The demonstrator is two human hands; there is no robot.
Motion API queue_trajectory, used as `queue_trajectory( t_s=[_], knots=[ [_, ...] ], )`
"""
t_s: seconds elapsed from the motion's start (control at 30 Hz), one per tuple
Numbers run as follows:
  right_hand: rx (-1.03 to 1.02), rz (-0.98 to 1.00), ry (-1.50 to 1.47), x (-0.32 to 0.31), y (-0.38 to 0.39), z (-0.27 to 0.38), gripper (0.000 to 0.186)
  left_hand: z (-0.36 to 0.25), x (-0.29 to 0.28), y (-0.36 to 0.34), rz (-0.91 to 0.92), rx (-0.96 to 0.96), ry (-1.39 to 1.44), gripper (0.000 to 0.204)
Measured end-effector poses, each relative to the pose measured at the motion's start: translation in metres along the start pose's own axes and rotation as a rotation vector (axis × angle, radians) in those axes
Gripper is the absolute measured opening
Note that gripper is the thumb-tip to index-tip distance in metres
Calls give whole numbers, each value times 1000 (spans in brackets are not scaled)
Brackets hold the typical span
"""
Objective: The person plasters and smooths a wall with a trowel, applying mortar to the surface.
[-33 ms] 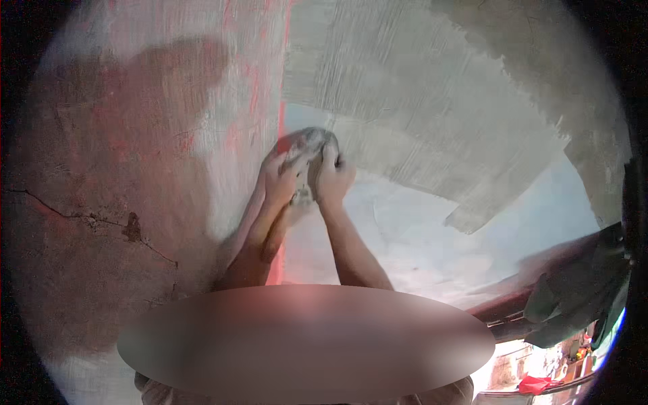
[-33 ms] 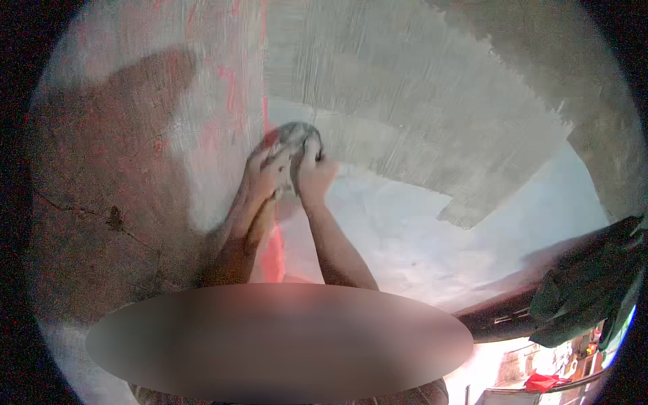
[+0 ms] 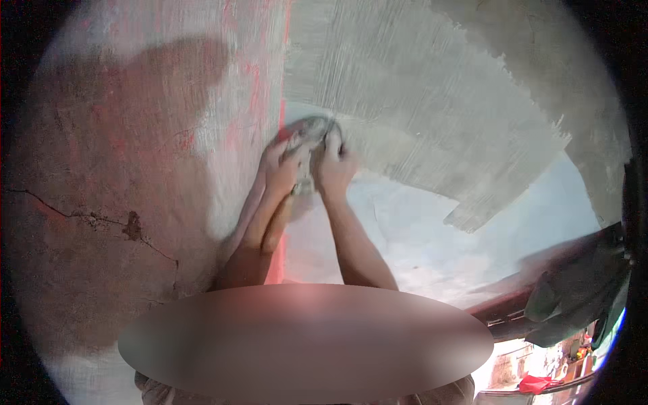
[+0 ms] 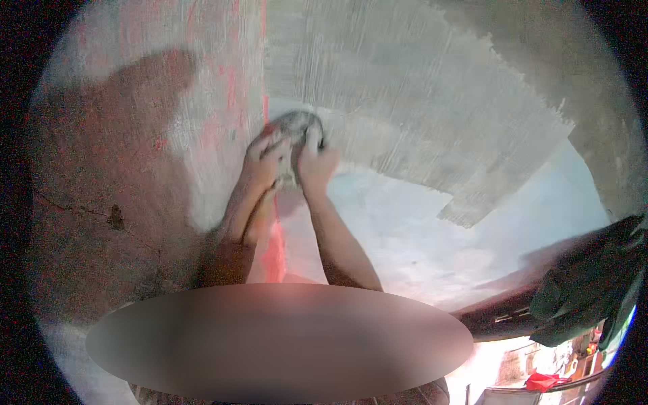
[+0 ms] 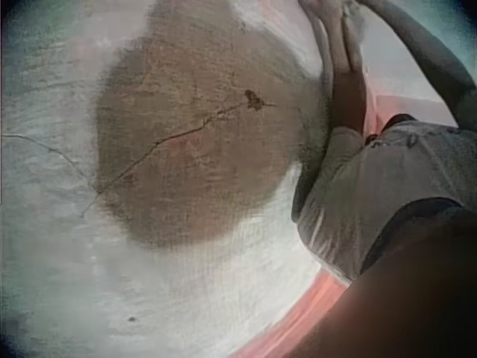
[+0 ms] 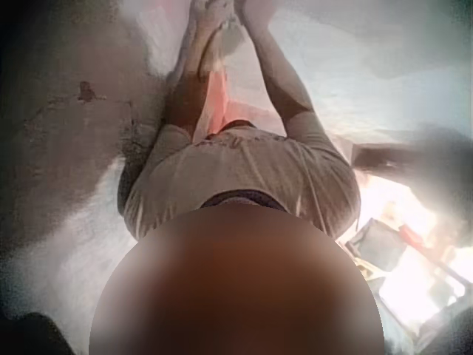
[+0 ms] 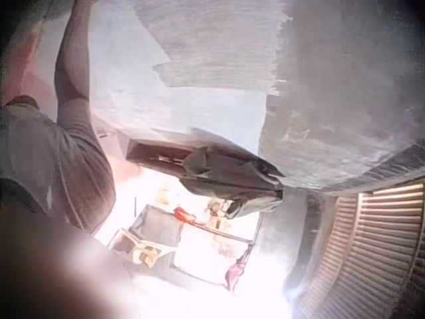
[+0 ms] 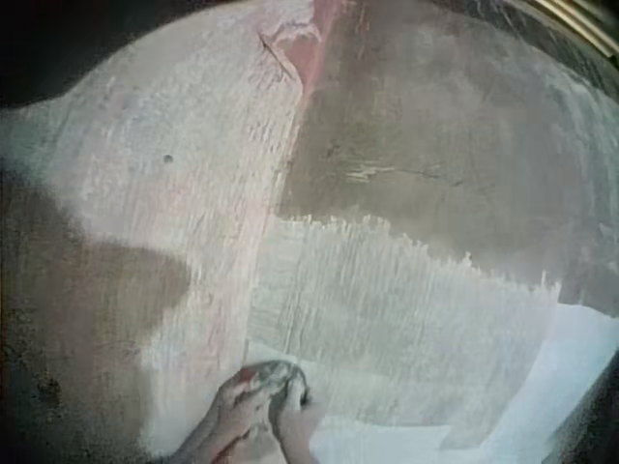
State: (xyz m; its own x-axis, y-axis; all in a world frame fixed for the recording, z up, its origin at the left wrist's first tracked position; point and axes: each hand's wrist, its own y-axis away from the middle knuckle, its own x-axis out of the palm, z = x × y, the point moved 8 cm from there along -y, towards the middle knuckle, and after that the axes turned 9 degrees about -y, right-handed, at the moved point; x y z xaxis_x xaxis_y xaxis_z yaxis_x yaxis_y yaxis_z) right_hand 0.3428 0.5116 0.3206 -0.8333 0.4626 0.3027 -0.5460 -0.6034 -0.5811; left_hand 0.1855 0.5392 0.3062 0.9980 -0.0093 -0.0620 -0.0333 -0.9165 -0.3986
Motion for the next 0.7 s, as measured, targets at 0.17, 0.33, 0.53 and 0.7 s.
queue_trajectory(
  t_s=[0.17,0.33,0.53,0.7],
  knots=[
    [22,12,97,6,-16,-17,38,24,0,-18,57,13,120,28],
    [112,-7,127,-21,33,-46,39,42,10,21,-17,140,251,34],
    [-22,56,234,19,-42,2,37,-9,-5,-32,-36,75,38,30],
    [-170,-226,115,-66,-78,74,44,-50,-14,-57,-111,203,102,29]
  ],
)
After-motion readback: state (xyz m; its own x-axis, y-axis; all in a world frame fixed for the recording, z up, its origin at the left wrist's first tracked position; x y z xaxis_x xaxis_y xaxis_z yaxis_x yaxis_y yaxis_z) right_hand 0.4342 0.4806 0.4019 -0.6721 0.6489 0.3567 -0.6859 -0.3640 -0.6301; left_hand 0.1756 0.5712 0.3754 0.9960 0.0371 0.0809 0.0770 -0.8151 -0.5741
